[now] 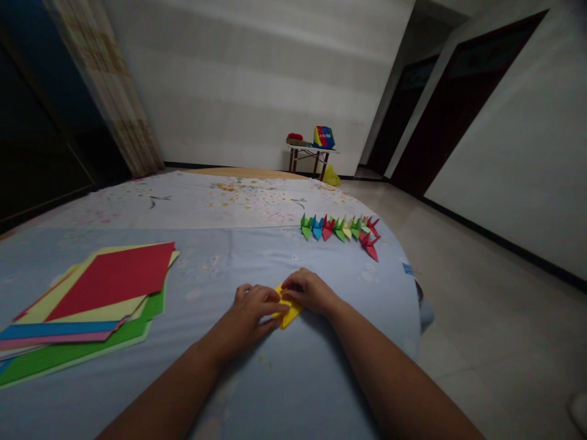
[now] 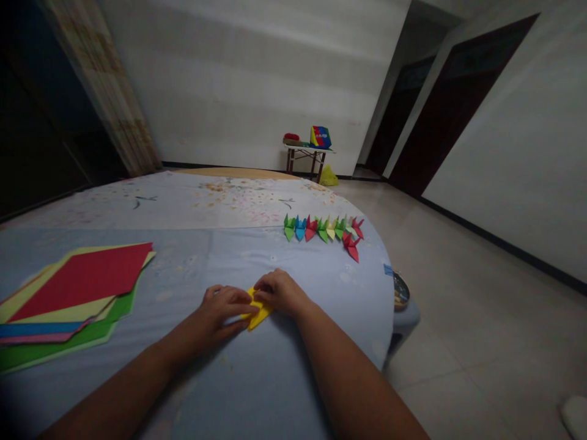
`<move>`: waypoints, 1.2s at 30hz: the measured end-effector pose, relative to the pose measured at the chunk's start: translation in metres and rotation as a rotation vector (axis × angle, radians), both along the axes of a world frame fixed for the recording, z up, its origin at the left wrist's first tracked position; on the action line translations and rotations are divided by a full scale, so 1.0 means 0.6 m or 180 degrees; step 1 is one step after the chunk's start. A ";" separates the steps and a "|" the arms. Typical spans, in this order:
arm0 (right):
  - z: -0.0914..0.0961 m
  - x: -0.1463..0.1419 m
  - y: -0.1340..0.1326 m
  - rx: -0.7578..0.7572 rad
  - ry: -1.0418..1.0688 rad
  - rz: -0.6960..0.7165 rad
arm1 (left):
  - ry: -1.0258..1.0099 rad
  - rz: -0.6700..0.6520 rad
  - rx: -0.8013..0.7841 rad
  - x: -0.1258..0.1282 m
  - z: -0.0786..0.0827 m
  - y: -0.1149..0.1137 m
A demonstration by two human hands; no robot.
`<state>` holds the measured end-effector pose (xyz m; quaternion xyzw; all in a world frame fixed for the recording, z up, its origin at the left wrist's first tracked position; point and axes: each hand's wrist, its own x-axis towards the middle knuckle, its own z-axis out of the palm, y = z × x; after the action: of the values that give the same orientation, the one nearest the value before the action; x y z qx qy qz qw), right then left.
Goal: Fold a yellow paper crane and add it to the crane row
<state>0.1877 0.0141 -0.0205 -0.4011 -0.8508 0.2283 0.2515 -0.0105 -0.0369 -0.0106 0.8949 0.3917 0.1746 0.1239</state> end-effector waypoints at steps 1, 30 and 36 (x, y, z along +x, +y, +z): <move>0.000 0.000 0.000 0.0005 -0.0012 0.0003 | 0.0015 -0.0034 0.0003 0.001 0.001 -0.001; 0.005 0.019 0.002 -0.0208 -0.0501 -0.0417 | -0.0294 0.0472 -0.0240 0.021 -0.021 0.003; 0.004 0.021 0.003 -0.0206 -0.0504 -0.0420 | -0.0307 0.0543 -0.0283 0.023 -0.021 0.006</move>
<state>0.2000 0.0161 -0.0181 -0.4809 -0.8319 0.2062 0.1849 0.0030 -0.0332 -0.0231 0.8425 0.4673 0.2097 0.1669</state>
